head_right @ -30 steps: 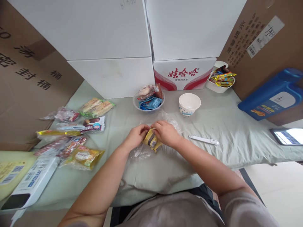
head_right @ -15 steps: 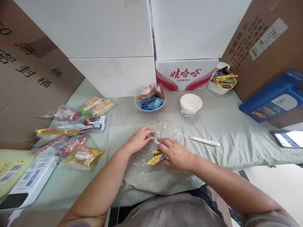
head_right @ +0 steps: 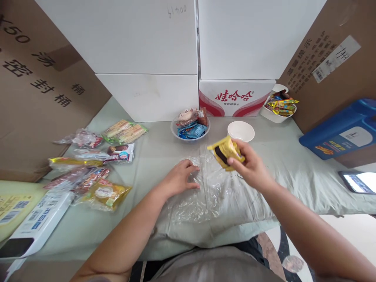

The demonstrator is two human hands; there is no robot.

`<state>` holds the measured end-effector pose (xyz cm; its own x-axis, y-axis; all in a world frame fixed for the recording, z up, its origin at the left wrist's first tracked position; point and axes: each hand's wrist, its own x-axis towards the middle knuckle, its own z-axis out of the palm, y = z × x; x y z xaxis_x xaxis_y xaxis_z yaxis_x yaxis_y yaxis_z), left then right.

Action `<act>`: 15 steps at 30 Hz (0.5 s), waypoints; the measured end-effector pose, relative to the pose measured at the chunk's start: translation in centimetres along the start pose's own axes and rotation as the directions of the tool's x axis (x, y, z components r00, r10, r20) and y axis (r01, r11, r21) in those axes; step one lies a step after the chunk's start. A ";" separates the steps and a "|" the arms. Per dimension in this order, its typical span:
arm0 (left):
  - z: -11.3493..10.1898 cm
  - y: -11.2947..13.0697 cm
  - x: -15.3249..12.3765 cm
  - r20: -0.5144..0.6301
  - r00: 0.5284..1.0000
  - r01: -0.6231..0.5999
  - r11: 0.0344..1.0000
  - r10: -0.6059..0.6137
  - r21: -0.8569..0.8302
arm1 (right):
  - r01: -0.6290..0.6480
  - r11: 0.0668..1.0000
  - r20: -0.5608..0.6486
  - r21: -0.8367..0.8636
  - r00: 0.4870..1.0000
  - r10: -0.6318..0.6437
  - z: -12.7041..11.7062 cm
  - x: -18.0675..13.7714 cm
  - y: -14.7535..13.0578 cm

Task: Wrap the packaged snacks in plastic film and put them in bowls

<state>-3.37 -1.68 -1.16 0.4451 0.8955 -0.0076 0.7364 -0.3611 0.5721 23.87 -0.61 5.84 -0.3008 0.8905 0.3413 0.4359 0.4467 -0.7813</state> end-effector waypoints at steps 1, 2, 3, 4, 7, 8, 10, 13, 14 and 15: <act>0.1 0.1 0.0 0.000 1.000 -0.012 1.000 0.012 0.021 | 0.025 0.999 -0.026 -0.030 0.999 -0.026 0.0 1.9 -0.1; 0.2 0.1 0.1 0.001 1.000 -0.024 0.999 0.024 0.033 | 0.057 0.996 -0.042 -0.069 0.997 -0.060 0.2 4.0 -0.3; 0.3 0.0 0.1 0.002 0.999 -0.038 0.999 0.038 0.034 | 0.095 0.989 -0.046 -0.112 0.994 -0.101 0.7 6.1 -0.4; 0.3 -0.1 0.1 0.002 0.999 -0.054 0.998 0.054 0.024 | 0.138 0.979 -0.016 -0.152 0.990 -0.142 1.3 8.2 -0.5; 0.3 -0.5 0.2 -0.011 0.996 -0.094 0.995 0.094 -0.023 | 0.248 0.924 0.188 -0.290 0.962 -0.199 3.9 13.6 -0.7; 0.3 -0.6 0.2 -0.016 0.995 -0.101 0.994 0.100 -0.031 | 0.274 0.894 0.288 -0.356 0.942 -0.174 4.8 14.9 -0.7; 0.3 -0.7 0.3 -0.021 0.995 -0.098 0.995 0.098 -0.031 | 0.324 0.815 0.436 -0.480 0.894 -0.099 6.4 16.5 -0.7; 0.4 -0.6 0.3 -0.009 0.997 -0.081 0.997 0.081 -0.012 | 0.413 0.721 0.504 -0.556 0.858 -0.103 7.6 17.2 -0.5; 0.4 -0.6 0.2 -0.004 0.997 -0.077 0.997 0.077 -0.006 | 0.440 0.711 0.507 -0.548 0.851 -0.135 7.8 17.2 -0.3; 0.4 -0.5 0.2 -0.001 0.997 -0.076 0.997 0.076 -0.002 | 0.461 0.709 0.513 -0.534 0.843 -0.162 7.9 17.2 0.0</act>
<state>-3.46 -1.38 -1.78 0.4995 0.8655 0.0366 0.6995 -0.4279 0.5724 12.03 14.03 7.59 -0.7596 0.6338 0.1462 0.6228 0.7735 -0.1173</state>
